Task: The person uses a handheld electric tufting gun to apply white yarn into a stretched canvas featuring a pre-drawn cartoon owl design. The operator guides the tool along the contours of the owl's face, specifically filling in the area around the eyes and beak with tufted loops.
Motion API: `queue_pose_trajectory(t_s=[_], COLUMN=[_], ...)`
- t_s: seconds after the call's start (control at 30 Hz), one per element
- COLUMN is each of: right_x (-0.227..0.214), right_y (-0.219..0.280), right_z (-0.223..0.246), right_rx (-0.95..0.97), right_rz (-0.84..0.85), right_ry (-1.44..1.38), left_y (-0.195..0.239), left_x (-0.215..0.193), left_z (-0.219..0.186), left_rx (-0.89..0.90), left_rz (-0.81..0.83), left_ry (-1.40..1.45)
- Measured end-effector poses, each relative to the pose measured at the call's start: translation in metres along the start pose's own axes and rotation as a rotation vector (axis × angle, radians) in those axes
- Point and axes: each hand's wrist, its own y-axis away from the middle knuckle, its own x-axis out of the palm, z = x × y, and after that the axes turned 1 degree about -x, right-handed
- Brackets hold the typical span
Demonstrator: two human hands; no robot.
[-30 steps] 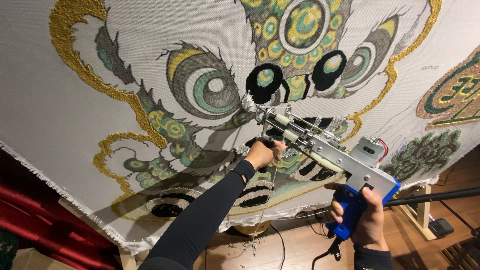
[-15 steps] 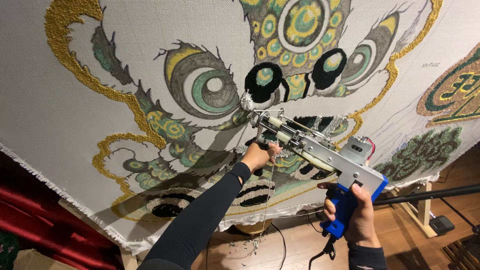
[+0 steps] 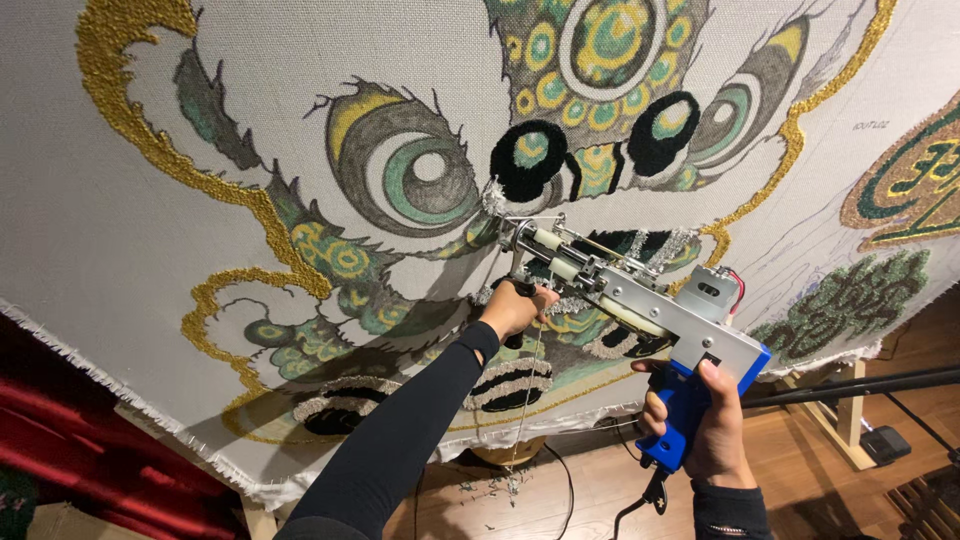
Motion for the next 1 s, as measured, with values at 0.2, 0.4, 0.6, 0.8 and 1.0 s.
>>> queue_pose_trajectory(t_s=[0.2, 0.4, 0.6, 0.8, 1.0], right_x=[0.007, 0.017, 0.029, 0.058, 0.06], right_y=[-0.006, -0.016, -0.03, -0.031, -0.037], right_z=[0.001, -0.001, -0.003, 0.002, 0.002], right_rx=[0.001, 0.009, 0.008, -0.018, -0.002], right_rz=[-0.039, -0.042, -0.091, -0.125, -0.142], right_ry=[0.05, 0.095, 0.174, 0.341, 0.319], left_y=[-0.006, -0.009, -0.009, -0.024, -0.029], left_x=[-0.006, -0.015, -0.029, -0.04, -0.044], left_z=[0.001, -0.006, -0.019, -0.015, -0.015], left_rx=[0.008, 0.004, 0.04, 0.035, 0.026], left_rz=[-0.012, -0.037, -0.029, -0.045, -0.055], left_ry=[0.003, -0.03, 0.046, 0.075, 0.086])
